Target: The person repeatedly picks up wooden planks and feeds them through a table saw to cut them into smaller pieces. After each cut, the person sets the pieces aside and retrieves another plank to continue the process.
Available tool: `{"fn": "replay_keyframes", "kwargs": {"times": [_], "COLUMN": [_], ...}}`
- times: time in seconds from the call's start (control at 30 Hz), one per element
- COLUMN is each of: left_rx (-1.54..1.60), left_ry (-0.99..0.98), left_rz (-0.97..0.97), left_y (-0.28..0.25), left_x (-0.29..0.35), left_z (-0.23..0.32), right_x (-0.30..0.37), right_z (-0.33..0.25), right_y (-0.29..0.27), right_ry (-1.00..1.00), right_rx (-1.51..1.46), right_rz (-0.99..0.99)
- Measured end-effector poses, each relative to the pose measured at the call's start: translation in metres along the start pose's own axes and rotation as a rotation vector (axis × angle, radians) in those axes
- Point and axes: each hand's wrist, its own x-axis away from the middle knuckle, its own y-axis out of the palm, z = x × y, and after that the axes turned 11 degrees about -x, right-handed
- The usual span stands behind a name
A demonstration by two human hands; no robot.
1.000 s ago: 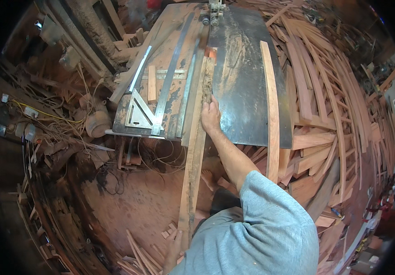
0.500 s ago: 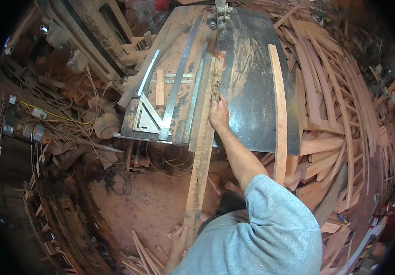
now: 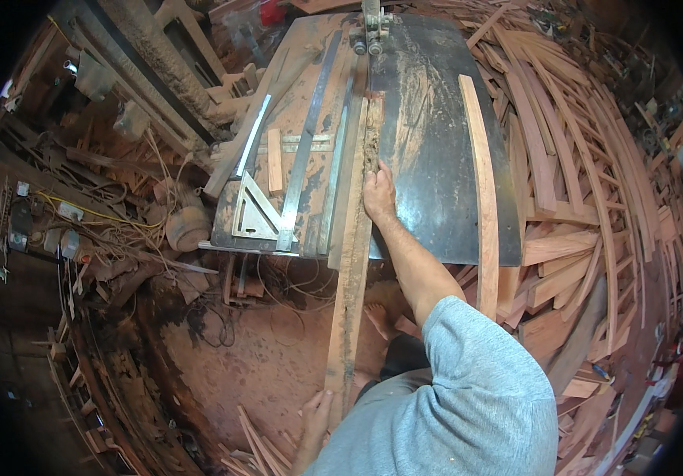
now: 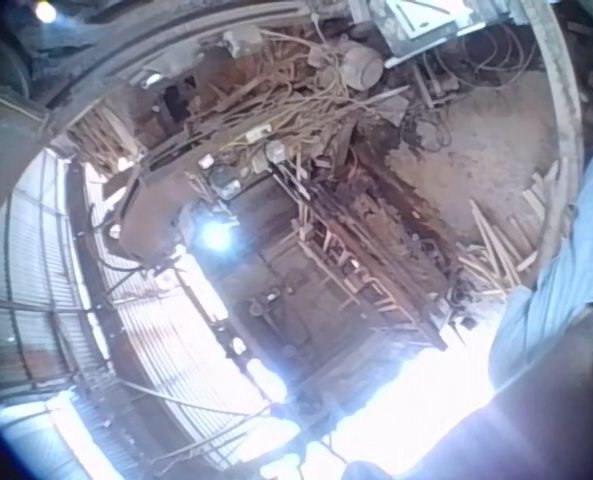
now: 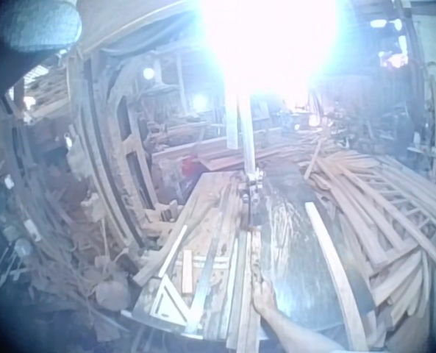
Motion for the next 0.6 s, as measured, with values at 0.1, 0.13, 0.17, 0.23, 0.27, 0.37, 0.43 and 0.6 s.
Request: {"fn": "replay_keyframes", "kwargs": {"times": [0.1,0.13,0.17,0.23,0.27,0.37,0.43,0.6], "left_rx": [0.039,0.065,0.092,0.114,0.112,0.132,0.149,0.160], "left_ry": [-0.013,-0.017,-0.021,-0.024,-0.025,-0.014,-0.010,0.041], "left_rz": [0.008,0.007,0.007,0.017,0.028,0.086,0.111,0.118], "left_y": [0.002,0.003,0.004,0.005,0.005,0.010,0.010,0.009], "left_x": [-0.004,-0.006,-0.008,-0.009,-0.009,-0.018,-0.020,-0.024], "left_z": [0.001,0.000,-0.003,0.005,0.009,-0.001,0.004,0.024], "right_x": [-0.006,-0.007,-0.009,-0.013,-0.014,-0.019,-0.022,-0.036], "right_z": [0.004,0.004,0.004,0.007,0.008,0.006,0.003,0.003], "right_y": [0.001,0.001,0.002,0.003,0.003,0.004,0.004,0.005], "right_ry": [-0.003,-0.002,-0.006,-0.013,-0.012,-0.003,0.017,0.021], "right_rx": [0.004,0.005,0.003,0.002,-0.004,-0.023,-0.033,-0.067], "right_rz": [0.004,0.003,0.007,0.016,0.017,0.021,0.023,-0.013]}}
